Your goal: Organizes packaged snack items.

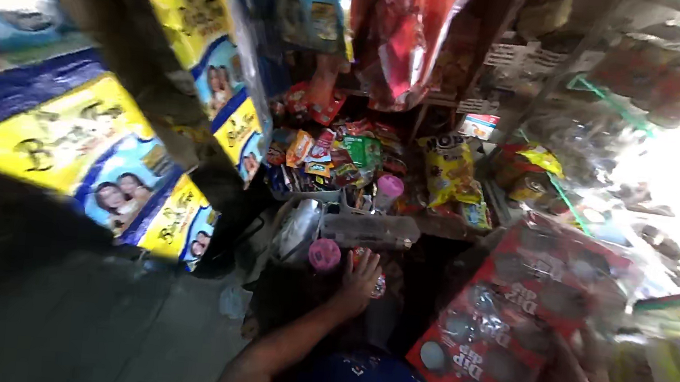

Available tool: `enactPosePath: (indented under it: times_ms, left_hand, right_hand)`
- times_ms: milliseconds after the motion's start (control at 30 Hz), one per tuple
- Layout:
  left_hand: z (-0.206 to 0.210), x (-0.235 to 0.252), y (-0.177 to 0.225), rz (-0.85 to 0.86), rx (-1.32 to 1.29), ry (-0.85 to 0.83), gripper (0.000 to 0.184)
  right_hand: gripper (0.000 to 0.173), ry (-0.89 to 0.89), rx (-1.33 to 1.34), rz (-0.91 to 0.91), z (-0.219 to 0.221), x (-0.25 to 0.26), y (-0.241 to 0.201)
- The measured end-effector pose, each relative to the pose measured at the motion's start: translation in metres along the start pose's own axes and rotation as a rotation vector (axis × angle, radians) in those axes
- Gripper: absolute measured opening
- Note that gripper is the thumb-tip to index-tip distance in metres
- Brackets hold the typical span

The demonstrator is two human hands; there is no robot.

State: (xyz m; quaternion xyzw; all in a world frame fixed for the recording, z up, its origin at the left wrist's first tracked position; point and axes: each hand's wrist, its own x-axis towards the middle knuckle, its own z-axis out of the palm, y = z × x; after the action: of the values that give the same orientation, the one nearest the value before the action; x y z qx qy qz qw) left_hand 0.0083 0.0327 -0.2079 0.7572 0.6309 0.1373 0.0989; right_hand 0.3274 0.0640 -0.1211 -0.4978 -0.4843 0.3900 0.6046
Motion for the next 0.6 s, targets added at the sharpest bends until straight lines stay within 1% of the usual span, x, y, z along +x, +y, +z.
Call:
enactPosePath:
  times_ms: [67, 133, 167, 267, 300, 367, 433, 500, 533, 600]
  left_hand:
    - [-0.001, -0.001, 0.001, -0.038, -0.014, -0.039, 0.074]
    - [-0.003, -0.002, 0.003, -0.035, -0.068, -0.008, 0.077]
    - [-0.007, -0.003, 0.003, -0.014, -0.116, 0.041, 0.075]
    - [-0.022, -0.002, 0.005, 0.082, -0.279, 0.267, 0.050]
    - [-0.034, -0.004, 0.007, 0.071, -0.364, 0.269, 0.044]
    - [-0.063, -0.018, 0.012, 0.025, -0.601, 0.253, 0.039]
    - [-0.095, -0.040, 0.019, -0.031, -0.945, 0.242, 0.042]
    - [-0.114, -0.059, 0.020, -0.104, -1.204, 0.168, 0.049]
    - [-0.115, -0.066, 0.017, -0.136, -1.292, 0.158, 0.054]
    - [-0.108, -0.079, 0.010, -0.212, -1.376, 0.202, 0.069]
  right_hand:
    - [0.060, -0.036, 0.018, -0.034, 0.009, 0.007, -0.006]
    - [0.056, -0.018, 0.058, -0.017, 0.023, 0.013, -0.015]
    - [0.054, -0.009, 0.067, 0.003, 0.032, 0.016, -0.020]
    - [0.053, -0.114, 0.047, -0.002, 0.050, 0.031, -0.020]
    - [0.054, -0.150, 0.050, -0.001, 0.059, 0.034, -0.019]
    - [0.053, -0.226, 0.109, 0.010, 0.083, 0.036, -0.019]
    - [0.051, -0.298, 0.148, 0.069, 0.113, 0.030, -0.027]
    - [0.050, -0.352, 0.159, 0.108, 0.141, 0.022, -0.028]
    - [0.050, -0.384, 0.179, 0.119, 0.154, 0.020, -0.023]
    - [0.044, -0.431, 0.204, 0.181, 0.181, 0.011, -0.020]
